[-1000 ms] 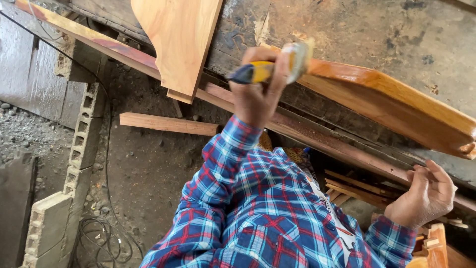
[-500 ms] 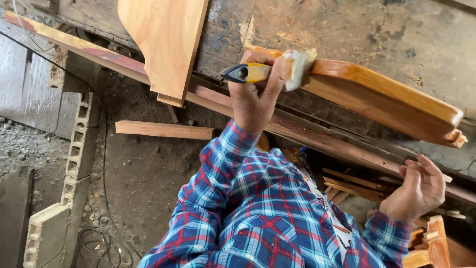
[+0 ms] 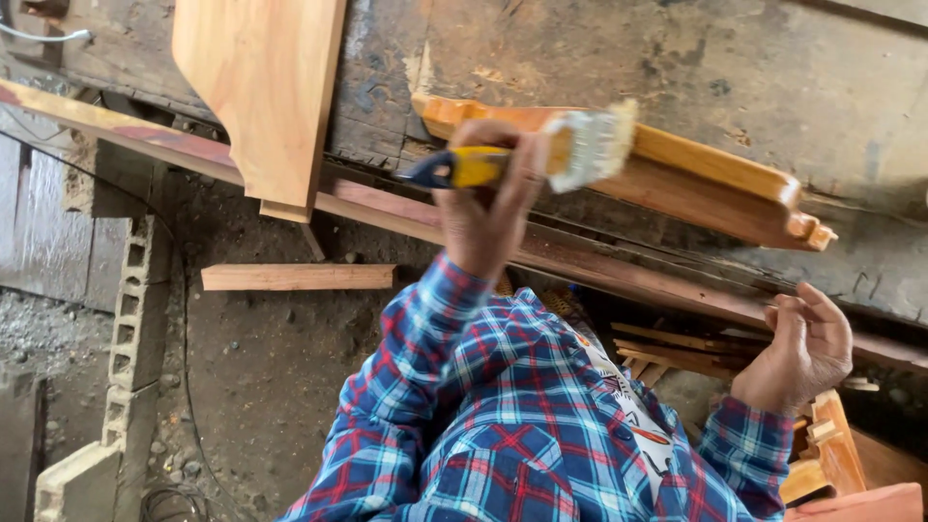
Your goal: The person applies a brown liquid finish to a curved wooden board using a yellow-handled brush. They dip the brush into a container to reload the finish and continue brushing the surface of the wood.
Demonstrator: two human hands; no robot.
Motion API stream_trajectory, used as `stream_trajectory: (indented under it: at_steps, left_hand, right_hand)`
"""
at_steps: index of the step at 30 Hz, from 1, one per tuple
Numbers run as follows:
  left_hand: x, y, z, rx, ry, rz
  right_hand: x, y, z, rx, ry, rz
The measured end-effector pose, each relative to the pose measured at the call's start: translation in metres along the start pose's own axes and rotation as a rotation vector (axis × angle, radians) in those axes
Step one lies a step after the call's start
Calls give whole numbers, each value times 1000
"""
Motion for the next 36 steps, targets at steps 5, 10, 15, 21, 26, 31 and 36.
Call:
stream_trajectory:
  at_steps: [5, 10, 15, 21, 26, 31, 36]
  left_hand:
    - [-8, -26, -67, 308, -456, 271]
    - [-27, -5, -123, 506, -500, 79]
    - [-29, 17, -124, 550, -448, -14]
    - [-32, 20, -127, 547, -380, 48]
    - [-35, -9, -142, 253, -1131, -214]
    - [-18, -58, -126, 73, -1268, -473]
    - [-39, -104, -141, 88, -1234, -623]
  right_hand:
    - [25, -28, -26, 32, 17, -30]
    - [76, -71, -37, 11, 27, 126]
    - [133, -106, -44, -71, -47, 346]
    - [139, -118, -36, -226, -23, 392]
    - [219, -133, -32, -452, 45, 665]
    - [181, -137, -2, -616, -75, 989]
    - [171, -140, 3, -645, -155, 1141]
Point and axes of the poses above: each hand's wrist, its own y-axis away from the middle knuckle, its own z-axis out of the palm, x = y × z, the point moved 3 cm from there along -y, towards the middle knuckle, and after that the axes turned 11 degrees about -z, right-handed, at the moved point
